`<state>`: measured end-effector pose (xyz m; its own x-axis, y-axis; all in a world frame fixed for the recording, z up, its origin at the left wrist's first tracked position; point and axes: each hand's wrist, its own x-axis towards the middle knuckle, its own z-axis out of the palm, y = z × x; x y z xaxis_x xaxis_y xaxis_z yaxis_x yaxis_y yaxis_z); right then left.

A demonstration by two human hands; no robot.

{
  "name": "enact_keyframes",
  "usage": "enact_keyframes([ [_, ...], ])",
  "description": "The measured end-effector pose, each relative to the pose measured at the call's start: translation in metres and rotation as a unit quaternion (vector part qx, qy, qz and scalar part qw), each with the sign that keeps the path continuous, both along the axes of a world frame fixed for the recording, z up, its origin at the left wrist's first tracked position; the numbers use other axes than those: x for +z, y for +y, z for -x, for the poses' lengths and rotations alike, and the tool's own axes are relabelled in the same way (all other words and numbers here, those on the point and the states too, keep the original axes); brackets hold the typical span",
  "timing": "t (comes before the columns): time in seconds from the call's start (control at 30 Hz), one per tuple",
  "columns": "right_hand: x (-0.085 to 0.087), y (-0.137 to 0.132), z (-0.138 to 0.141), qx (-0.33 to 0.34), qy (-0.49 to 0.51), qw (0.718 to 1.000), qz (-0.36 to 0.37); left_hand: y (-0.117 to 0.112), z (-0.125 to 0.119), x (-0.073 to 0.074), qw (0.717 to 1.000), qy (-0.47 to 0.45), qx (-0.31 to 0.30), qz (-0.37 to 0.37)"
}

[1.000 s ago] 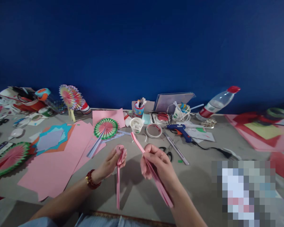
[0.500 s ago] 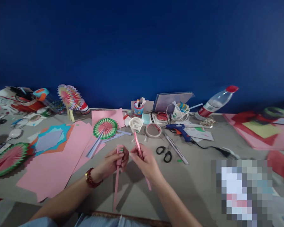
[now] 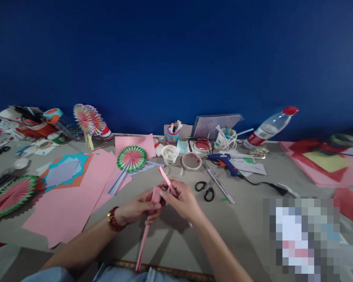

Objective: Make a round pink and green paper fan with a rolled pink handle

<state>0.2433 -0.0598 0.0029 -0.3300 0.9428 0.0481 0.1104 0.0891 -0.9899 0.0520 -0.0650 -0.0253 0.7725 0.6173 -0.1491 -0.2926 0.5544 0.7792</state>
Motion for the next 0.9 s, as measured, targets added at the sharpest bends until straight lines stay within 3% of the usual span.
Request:
enact_keyframes([
  [0.1,-0.001,0.001,-0.003,0.012,0.018,0.999,0.031,0.000,-0.003,0.001,1.000,0.012,-0.002,-0.014],
  [0.17,-0.002,0.000,-0.003,-0.021,0.014,0.999,0.033,0.002,-0.005,0.001,0.999,0.010,0.028,-0.016],
  [0.27,-0.006,-0.002,0.000,-0.084,0.001,0.996,0.031,0.005,-0.007,0.000,0.990,0.005,0.140,-0.030],
  [0.4,-0.012,-0.009,0.008,-0.081,0.002,0.995,0.049,0.009,-0.004,-0.001,0.965,-0.003,0.251,-0.075],
  [0.57,-0.020,-0.018,0.021,-0.025,-0.027,0.998,0.049,0.008,-0.002,0.001,0.971,-0.013,0.223,-0.090],
  [0.67,-0.023,-0.021,0.026,-0.029,-0.026,0.998,0.043,0.007,-0.002,0.001,0.977,-0.003,0.188,-0.101],
  [0.8,-0.021,-0.020,0.028,-0.045,0.034,0.997,0.056,0.006,-0.002,-0.004,0.977,0.001,0.180,-0.117],
  [0.9,-0.016,-0.019,0.028,-0.006,0.126,0.985,0.121,0.006,-0.001,-0.011,0.975,0.015,0.176,-0.138],
])
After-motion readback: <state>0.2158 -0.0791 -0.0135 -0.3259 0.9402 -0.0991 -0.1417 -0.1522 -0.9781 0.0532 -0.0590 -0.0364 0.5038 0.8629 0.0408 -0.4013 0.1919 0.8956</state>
